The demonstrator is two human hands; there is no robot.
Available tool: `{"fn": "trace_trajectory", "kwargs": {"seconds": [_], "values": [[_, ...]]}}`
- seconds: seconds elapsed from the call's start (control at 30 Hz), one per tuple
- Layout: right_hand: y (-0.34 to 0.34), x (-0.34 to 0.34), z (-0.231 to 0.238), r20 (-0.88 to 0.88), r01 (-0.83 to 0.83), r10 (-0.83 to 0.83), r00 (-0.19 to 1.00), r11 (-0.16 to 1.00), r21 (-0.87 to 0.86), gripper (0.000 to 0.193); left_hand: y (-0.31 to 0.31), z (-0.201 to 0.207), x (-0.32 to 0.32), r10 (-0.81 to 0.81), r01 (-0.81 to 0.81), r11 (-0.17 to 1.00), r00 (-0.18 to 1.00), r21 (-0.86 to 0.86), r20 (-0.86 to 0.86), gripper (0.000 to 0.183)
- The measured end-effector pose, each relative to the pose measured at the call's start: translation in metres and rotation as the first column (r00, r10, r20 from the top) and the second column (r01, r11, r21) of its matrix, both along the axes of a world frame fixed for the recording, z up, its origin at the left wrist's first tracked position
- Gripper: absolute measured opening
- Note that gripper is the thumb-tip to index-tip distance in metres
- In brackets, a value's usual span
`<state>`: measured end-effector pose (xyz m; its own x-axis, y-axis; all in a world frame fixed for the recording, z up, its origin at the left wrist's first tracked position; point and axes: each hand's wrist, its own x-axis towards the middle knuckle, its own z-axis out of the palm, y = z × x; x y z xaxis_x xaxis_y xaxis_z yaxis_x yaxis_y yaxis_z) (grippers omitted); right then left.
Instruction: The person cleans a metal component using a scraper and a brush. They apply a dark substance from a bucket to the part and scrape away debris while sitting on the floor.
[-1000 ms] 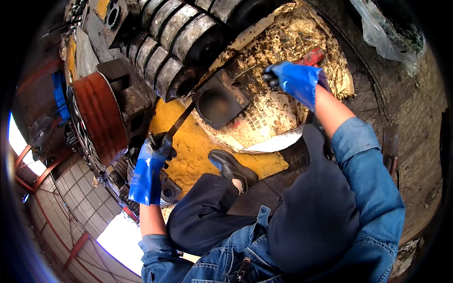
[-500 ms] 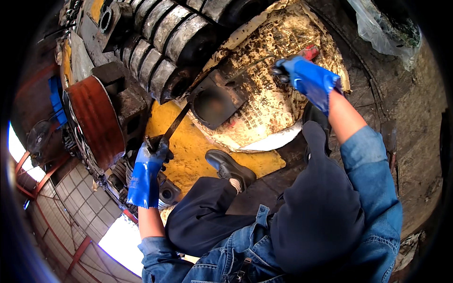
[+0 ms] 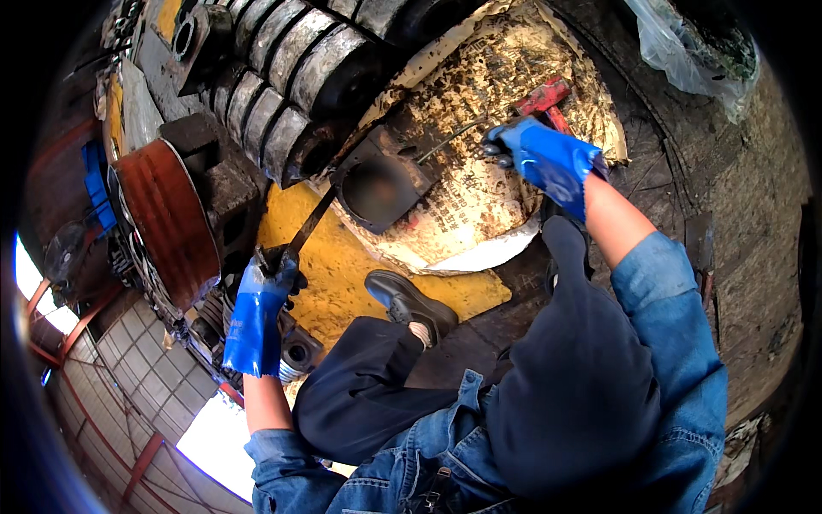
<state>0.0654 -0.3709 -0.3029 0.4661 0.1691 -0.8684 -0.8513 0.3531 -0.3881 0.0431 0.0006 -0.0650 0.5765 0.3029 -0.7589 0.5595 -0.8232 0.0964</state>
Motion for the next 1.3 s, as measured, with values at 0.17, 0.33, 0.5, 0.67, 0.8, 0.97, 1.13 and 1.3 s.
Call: {"fn": "trace_trajectory", "kwargs": {"seconds": [0.17, 0.33, 0.5, 0.67, 0.8, 0.97, 1.13, 1.3], "values": [[0.031, -0.014, 0.028, 0.427, -0.662, 0.784, 0.451, 0.614, -0.43, 0.018, -0.009, 0.003, 0.004, -0.031, 0.031, 0.999, 0.999, 0.009, -0.011, 0.025], [0.01, -0.011, 0.044, 0.148, -0.22, 0.19, 0.971, 0.95, 0.223, 0.017, -0.012, 0.005, 0.004, -0.049, 0.053, 0.996, 0.997, 0.071, -0.061, 0.024], [0.012, -0.006, -0.039, 0.065, -0.075, 0.057, 0.996, 0.949, 0.306, 0.022, -0.011, 0.007, 0.006, -0.065, 0.067, 0.997, 0.997, 0.04, -0.042, 0.025], [0.04, -0.025, 0.01, 0.215, -0.313, 0.259, 0.942, 0.91, 0.272, 0.019, -0.029, 0.012, 0.011, -0.058, 0.075, 0.987, 0.991, 0.142, -0.121, 0.023], [0.017, -0.003, -0.012, 0.075, -0.143, 0.132, 0.988, 0.977, 0.158, 0.019, -0.019, 0.013, 0.007, -0.022, 0.028, 0.996, 0.997, 0.085, -0.072, 0.023], [0.032, -0.01, -0.04, 0.03, -0.195, 0.195, 0.98, 0.937, 0.29, 0.021, -0.028, 0.03, 0.009, -0.014, 0.027, 0.993, 0.993, 0.118, -0.114, 0.024], [0.03, -0.015, 0.014, 0.178, -0.319, 0.278, 0.944, 0.906, 0.279, 0.024, -0.023, 0.015, 0.011, -0.049, 0.07, 0.988, 0.988, 0.137, -0.148, 0.025], [-0.01, 0.013, -0.019, -0.141, -0.097, 0.092, 0.986, 0.995, -0.03, 0.022, -0.017, 0.016, 0.005, 0.038, -0.033, 0.998, 0.996, 0.055, -0.081, 0.023]]}}
